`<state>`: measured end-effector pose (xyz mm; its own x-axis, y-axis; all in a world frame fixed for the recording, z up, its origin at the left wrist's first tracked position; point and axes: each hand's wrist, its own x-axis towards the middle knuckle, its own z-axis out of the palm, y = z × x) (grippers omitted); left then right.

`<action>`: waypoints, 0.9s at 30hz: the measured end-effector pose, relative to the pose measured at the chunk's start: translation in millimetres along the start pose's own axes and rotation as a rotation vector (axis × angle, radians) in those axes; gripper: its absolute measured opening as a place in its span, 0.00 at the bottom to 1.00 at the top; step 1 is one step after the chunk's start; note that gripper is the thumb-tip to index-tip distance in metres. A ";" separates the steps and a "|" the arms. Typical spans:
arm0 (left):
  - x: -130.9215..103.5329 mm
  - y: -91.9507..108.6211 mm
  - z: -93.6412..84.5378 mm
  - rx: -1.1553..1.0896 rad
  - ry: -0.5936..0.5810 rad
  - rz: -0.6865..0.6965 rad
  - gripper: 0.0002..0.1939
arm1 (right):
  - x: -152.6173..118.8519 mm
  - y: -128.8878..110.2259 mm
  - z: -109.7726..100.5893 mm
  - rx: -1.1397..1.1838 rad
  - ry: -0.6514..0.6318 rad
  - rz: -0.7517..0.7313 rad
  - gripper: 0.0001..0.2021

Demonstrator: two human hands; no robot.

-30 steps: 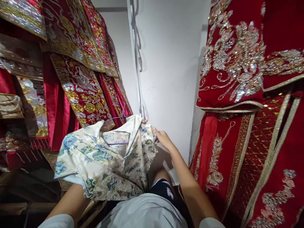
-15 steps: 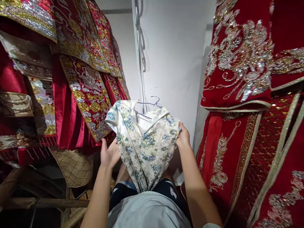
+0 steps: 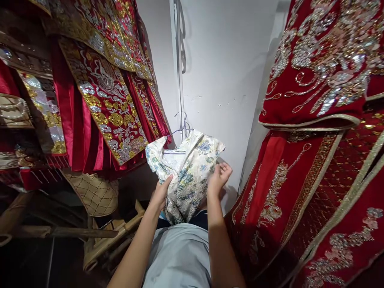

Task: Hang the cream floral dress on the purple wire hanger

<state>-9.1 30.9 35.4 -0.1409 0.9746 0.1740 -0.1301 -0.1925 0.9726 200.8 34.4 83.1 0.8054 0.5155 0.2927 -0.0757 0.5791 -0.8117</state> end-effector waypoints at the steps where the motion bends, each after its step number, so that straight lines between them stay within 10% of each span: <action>1: -2.5 -0.4 1.5 -0.005 0.032 -0.047 0.37 | -10.3 1.2 2.3 -0.065 -0.081 -0.023 0.15; 5: -8.5 9.5 7.4 -0.007 0.085 -0.136 0.40 | -44.5 1.9 17.6 -0.357 -0.950 0.244 0.18; 7: -11.2 17.9 8.5 -0.039 0.026 -0.072 0.34 | -54.9 2.7 21.9 -0.424 -1.186 0.327 0.22; 15: -11.4 27.6 5.5 -0.147 -0.005 -0.075 0.27 | -51.1 -1.3 16.1 -0.300 -1.263 0.302 0.22; 23: -24.0 28.1 -1.3 0.382 0.670 0.465 0.39 | -57.1 -1.7 19.5 -0.343 -1.233 0.411 0.21; 27: -32.0 24.7 10.4 0.540 0.205 0.623 0.26 | -59.2 -0.4 23.6 -0.331 -1.187 0.428 0.20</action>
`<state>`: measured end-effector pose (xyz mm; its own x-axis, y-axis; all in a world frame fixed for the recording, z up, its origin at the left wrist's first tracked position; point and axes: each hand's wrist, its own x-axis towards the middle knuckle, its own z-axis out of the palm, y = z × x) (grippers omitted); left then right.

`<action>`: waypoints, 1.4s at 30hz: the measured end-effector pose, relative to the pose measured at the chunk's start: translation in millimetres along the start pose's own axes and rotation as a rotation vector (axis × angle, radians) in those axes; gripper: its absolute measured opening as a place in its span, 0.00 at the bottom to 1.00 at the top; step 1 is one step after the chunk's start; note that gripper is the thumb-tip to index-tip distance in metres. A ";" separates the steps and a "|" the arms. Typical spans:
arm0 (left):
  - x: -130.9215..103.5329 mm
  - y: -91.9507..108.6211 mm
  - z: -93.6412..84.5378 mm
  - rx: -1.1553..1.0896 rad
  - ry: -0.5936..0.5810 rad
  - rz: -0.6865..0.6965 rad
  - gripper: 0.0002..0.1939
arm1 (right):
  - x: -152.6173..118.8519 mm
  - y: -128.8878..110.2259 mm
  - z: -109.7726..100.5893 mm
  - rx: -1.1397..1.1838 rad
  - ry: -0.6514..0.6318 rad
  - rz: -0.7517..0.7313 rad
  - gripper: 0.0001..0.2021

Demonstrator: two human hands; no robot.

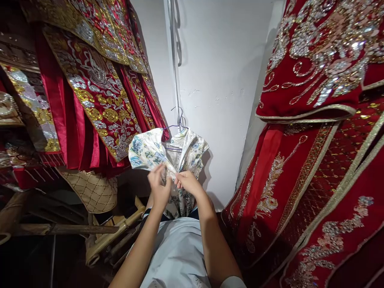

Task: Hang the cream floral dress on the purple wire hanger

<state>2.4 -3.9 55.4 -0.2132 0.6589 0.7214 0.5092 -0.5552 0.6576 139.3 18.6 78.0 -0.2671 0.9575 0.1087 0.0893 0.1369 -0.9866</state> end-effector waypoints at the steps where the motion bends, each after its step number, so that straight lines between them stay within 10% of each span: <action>1: -1.3 0.2 5.3 -0.067 -0.144 0.012 0.24 | 0.6 -0.4 -0.8 0.001 0.020 -0.012 0.20; 12: 2.0 -7.9 16.9 -0.227 -0.397 -0.005 0.04 | 0.5 -13.6 -3.4 0.355 0.058 0.106 0.14; 22: 26.2 -57.4 11.9 -0.002 -0.521 -0.034 0.05 | 92.9 -124.1 -25.2 0.652 0.124 0.044 0.07; 30: 65.1 -49.8 1.4 0.138 -0.866 0.041 0.05 | 84.2 -141.7 -47.9 0.792 0.077 -0.028 0.09; 37: 149.9 31.6 12.3 0.008 -0.223 0.365 0.16 | 82.4 -127.4 -31.9 0.450 0.120 -0.130 0.14; 42: 190.7 40.5 18.1 0.040 -0.390 0.462 0.11 | 83.5 -121.1 -31.4 0.246 0.152 -0.197 0.17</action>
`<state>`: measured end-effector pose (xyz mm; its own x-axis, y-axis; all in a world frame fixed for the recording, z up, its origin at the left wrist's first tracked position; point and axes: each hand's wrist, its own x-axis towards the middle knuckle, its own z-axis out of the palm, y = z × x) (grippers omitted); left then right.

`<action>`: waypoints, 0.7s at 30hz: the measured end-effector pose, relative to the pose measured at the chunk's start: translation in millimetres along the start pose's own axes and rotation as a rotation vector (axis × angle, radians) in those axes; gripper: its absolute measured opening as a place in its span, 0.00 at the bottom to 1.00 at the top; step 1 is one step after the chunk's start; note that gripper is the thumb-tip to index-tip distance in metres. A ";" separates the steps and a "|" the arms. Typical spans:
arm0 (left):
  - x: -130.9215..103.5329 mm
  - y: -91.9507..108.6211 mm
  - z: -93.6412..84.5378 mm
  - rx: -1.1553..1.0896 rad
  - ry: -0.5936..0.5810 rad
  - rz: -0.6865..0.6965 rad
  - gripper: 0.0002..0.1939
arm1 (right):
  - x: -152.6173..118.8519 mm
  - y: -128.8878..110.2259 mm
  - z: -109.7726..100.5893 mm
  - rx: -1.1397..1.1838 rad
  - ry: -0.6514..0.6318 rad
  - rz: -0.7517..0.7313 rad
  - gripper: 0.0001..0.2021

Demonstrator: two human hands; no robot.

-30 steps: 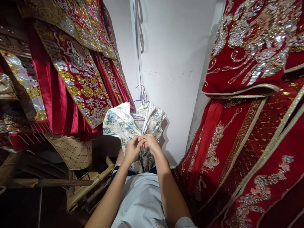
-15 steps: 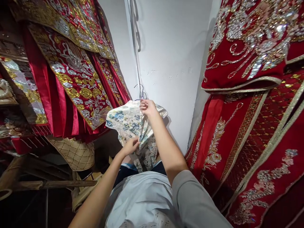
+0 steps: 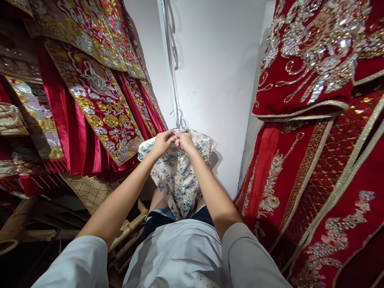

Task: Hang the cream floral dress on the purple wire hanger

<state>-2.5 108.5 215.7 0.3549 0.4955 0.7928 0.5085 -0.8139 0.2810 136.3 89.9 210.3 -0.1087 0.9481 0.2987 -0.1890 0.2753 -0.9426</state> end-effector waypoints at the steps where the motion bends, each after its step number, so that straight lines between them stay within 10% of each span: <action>1: 0.9 -3.7 -1.8 0.011 -0.029 0.005 0.10 | -0.4 3.5 -1.7 -0.020 -0.002 -0.015 0.18; 10: -15.4 -0.4 3.8 -0.073 0.043 -0.012 0.09 | -1.5 54.2 -1.2 0.000 0.021 -0.036 0.17; 17: -14.6 -16.0 -32.9 -0.332 0.608 -0.231 0.06 | -44.0 98.7 -21.8 0.120 -0.013 0.114 0.17; 21: -51.3 -45.3 -34.7 -0.694 0.865 -0.558 0.06 | -73.0 116.8 -27.8 0.268 -0.164 0.163 0.17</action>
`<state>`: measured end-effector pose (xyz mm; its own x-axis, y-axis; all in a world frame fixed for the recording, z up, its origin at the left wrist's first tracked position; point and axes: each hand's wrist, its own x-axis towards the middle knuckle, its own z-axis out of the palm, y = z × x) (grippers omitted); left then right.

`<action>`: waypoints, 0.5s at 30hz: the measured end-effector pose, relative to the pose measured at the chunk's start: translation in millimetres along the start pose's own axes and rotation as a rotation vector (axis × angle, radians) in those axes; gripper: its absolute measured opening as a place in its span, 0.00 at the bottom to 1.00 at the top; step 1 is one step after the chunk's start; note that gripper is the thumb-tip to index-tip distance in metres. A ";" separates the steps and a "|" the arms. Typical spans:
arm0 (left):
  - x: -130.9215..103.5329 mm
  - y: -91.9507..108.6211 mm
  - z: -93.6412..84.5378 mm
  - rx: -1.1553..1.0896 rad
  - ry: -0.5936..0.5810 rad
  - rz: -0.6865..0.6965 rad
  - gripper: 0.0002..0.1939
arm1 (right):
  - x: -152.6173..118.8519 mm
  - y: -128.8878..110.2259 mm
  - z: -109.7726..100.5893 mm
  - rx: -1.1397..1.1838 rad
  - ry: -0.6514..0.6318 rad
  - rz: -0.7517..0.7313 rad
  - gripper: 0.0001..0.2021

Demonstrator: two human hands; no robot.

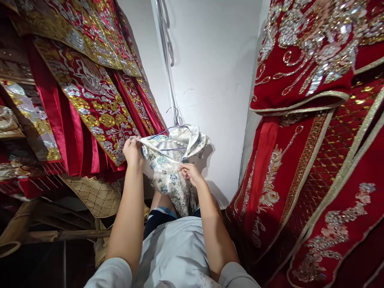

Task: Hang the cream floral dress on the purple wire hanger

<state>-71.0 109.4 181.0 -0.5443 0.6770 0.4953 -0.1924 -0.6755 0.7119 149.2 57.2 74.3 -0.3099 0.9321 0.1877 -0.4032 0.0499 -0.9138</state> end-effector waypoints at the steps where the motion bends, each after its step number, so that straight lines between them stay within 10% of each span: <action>1: -7.0 -11.4 -9.0 -0.057 0.076 -0.103 0.07 | -2.5 -0.5 -1.2 -0.008 -0.025 0.019 0.16; 8: -66.9 -71.3 -24.8 -0.054 0.140 -0.216 0.05 | -17.6 -34.8 -25.6 0.057 0.052 0.012 0.13; 15: -58.4 -19.8 -37.0 0.000 -0.215 -0.145 0.11 | -29.8 -34.1 -20.9 -0.054 -0.076 0.092 0.14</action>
<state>-65.6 72.5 119.7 -0.3252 0.8135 0.4822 -0.2562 -0.5666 0.7831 190.2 35.3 92.4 -0.4085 0.9038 0.1272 -0.3239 -0.0132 -0.9460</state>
